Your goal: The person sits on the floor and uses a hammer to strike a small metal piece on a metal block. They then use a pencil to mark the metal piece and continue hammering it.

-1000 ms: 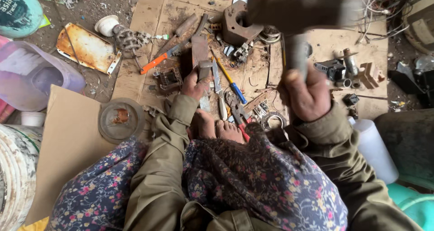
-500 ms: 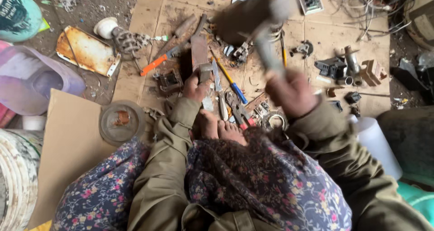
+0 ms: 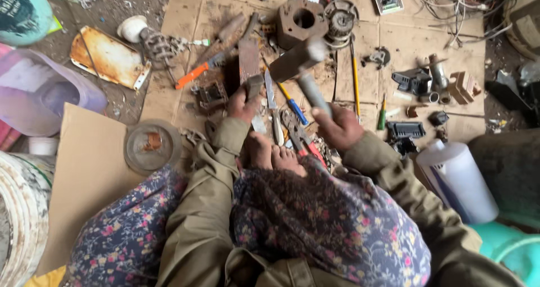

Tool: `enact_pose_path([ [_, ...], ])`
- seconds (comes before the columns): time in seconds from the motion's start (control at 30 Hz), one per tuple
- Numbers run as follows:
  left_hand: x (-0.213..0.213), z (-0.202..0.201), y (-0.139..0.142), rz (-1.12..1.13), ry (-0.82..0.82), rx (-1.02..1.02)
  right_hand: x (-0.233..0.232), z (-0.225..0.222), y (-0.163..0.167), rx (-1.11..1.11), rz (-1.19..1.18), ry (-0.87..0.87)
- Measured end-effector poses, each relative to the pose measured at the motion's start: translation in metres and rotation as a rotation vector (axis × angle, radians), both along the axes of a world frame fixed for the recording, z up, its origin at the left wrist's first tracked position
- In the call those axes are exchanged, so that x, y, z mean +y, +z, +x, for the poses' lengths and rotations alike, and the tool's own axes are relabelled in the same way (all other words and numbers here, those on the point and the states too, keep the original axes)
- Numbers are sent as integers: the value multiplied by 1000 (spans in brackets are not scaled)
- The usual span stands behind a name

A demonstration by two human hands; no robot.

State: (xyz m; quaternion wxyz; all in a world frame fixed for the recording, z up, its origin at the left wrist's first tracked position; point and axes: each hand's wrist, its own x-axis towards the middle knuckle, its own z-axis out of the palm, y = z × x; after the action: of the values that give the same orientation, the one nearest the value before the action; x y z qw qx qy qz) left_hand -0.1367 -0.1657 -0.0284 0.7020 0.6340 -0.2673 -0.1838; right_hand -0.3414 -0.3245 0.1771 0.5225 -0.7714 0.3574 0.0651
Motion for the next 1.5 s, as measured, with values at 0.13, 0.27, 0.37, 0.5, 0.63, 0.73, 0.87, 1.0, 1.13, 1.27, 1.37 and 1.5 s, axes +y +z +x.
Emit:
enact_pose_path([
  [0.13,-1,-4,3,-84,-89,250,-11,5,56,-320,79,6],
  [0.27,-2,-4,7,-89,-103,266,-2,48,52,-488,79,-38],
  [0.37,-5,5,8,-89,-95,252,14,69,2,100,540,-488],
  [0.5,-6,16,4,-371,-52,617,-8,22,-46,124,-272,284],
  [0.63,18,4,-10,-122,-45,400,-18,-24,-65,76,-8,111],
  [0.73,30,1,-13,-349,28,450,-29,-26,-66,44,-1,33],
  [0.87,50,9,-15,-485,118,634,-47,-23,-80,199,-403,25],
  [1.0,65,20,-22,-625,228,710,-67,-51,-118,483,-376,-176],
  [1.13,67,29,-22,-185,292,524,-82,-77,-160,511,-585,-149],
  [1.27,60,10,-18,514,222,-231,-80,-53,-192,9,-964,121],
  [1.37,51,-12,-23,392,206,-563,-61,7,-219,88,-699,378],
  [1.5,57,-16,-32,630,216,-470,-28,70,-237,-165,-966,664],
])
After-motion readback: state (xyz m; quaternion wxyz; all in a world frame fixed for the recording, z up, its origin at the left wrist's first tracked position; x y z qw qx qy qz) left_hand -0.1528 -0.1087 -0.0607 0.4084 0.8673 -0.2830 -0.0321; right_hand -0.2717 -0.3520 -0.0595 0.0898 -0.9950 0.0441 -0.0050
